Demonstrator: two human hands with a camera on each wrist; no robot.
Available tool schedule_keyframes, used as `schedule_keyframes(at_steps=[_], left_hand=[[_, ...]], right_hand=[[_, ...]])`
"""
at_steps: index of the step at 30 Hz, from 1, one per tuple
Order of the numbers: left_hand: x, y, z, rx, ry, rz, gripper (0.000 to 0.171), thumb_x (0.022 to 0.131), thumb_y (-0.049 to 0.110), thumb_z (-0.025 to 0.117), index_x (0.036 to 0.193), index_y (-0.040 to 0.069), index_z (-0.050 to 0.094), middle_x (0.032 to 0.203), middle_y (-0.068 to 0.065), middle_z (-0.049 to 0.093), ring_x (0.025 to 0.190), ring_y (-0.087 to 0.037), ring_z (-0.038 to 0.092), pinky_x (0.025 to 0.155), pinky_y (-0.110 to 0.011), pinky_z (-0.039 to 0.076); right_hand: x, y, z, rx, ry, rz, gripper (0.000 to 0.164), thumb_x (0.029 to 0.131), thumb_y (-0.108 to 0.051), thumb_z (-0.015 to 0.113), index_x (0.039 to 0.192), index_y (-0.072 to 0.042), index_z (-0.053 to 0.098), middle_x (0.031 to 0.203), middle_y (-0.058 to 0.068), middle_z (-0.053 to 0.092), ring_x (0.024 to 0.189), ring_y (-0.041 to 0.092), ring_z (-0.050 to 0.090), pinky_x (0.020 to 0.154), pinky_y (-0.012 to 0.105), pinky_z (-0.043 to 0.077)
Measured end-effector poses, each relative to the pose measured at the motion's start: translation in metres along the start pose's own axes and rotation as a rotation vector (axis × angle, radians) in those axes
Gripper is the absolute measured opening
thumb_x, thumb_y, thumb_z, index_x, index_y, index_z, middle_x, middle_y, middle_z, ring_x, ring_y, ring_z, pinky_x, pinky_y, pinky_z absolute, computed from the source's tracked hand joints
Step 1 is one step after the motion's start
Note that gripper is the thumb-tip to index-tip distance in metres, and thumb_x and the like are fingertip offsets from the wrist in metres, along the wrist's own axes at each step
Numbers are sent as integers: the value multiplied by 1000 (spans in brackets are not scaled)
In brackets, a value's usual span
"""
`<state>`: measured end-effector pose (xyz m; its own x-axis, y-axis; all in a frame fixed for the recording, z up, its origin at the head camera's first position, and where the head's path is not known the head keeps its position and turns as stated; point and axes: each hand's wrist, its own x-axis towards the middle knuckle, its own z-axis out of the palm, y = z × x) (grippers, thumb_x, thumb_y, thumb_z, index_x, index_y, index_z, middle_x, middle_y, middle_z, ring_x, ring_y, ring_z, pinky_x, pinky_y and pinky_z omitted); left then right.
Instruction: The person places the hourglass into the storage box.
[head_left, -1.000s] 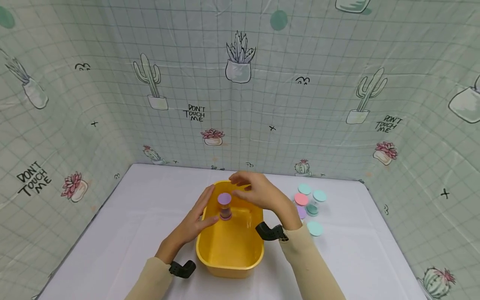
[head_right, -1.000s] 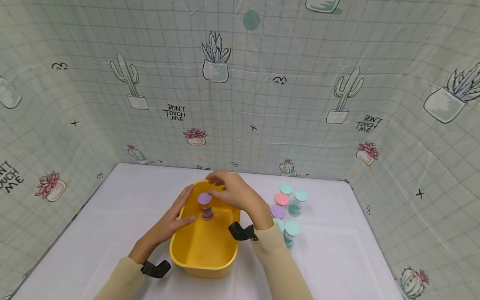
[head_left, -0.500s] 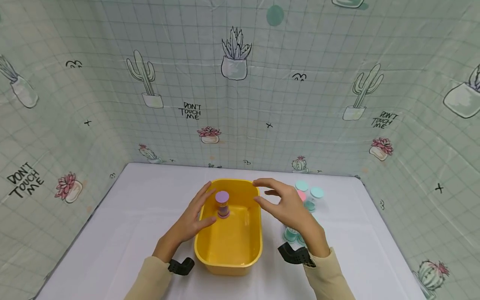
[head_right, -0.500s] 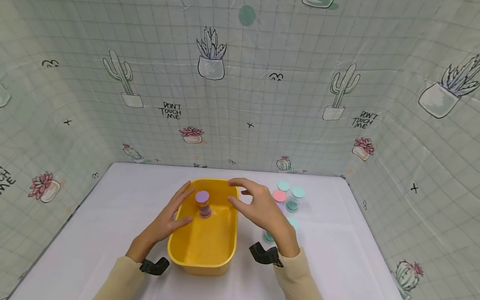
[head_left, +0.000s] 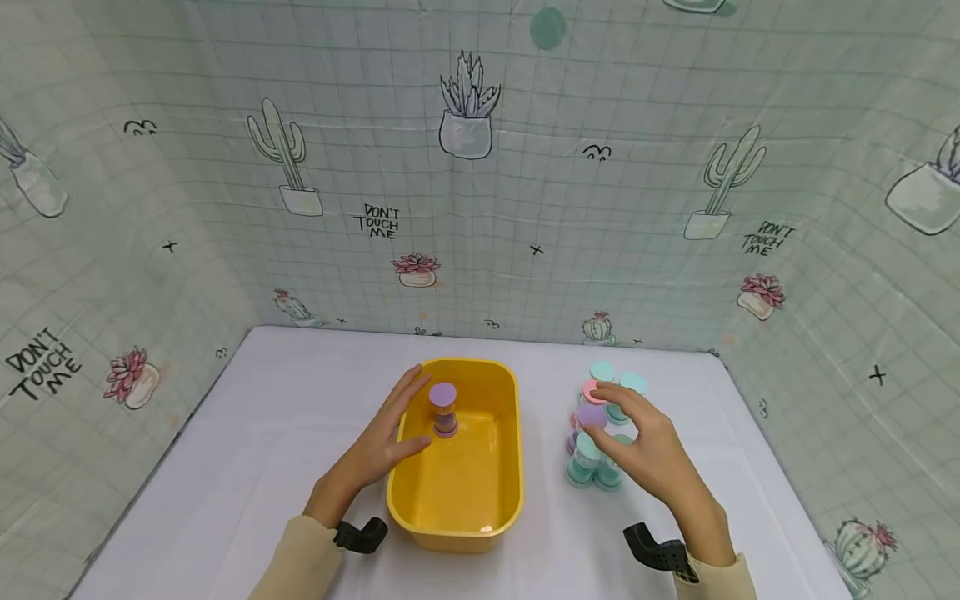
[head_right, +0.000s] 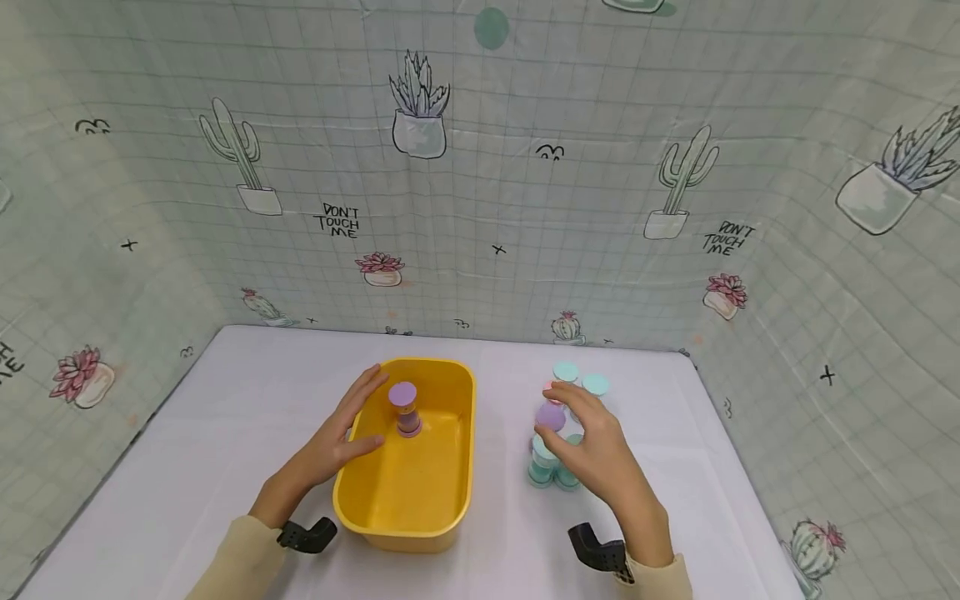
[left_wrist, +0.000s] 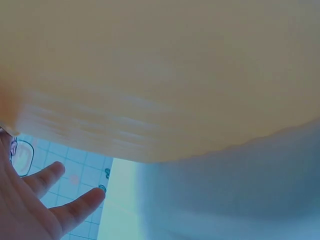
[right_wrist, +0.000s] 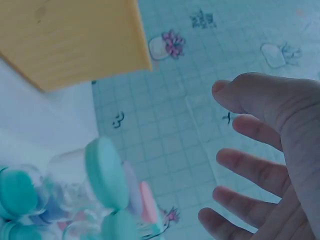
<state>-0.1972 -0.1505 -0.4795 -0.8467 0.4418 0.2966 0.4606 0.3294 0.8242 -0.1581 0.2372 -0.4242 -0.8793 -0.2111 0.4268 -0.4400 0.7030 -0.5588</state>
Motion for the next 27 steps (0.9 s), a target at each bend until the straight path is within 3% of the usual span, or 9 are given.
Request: schedule_keyframes(at_steps=[7,14,17,21,27], left_hand=[[0,-1,0,-6,-7,-7,77,97,29,65,161,5,30,174,-15,8,159,-44,9,121,-74,11],[-1,-2,0,-2,-4,-6,77,97,32,66,161,7,31,174,-14,9,158,-44,11,120,-73,16],[-2,-2,-1,4,-3,-7,76,97,31,66,161,7,31,174,-14,9,158,-44,11,120,-73,16],[-2,-1,-2,7,-3,-15,76,97,29,65,161,7,31,174,-14,8,159,-44,10,120,-73,16],[-2,-1,-3,11,-7,-31,77,96,29,65,162,8,30,174,-13,8,159,-43,10,119,-72,19]], right_hand=[[-16,13,2,-42,-53,89,56,87,-19,82,137,-6,61,138,13,64,129,35,59,104,57,48],[-30,25,1,-74,-112,116,61,86,-23,83,139,-4,58,139,15,63,130,41,58,100,61,52],[-34,29,-2,-70,-145,154,63,87,-26,83,140,-4,57,140,17,62,125,41,61,93,58,57],[-38,35,-5,-65,-187,198,68,87,-28,83,144,-3,54,137,20,64,110,33,68,81,43,62],[-45,45,-8,-42,-238,273,71,87,-29,83,146,-6,50,132,21,66,101,26,72,76,32,63]])
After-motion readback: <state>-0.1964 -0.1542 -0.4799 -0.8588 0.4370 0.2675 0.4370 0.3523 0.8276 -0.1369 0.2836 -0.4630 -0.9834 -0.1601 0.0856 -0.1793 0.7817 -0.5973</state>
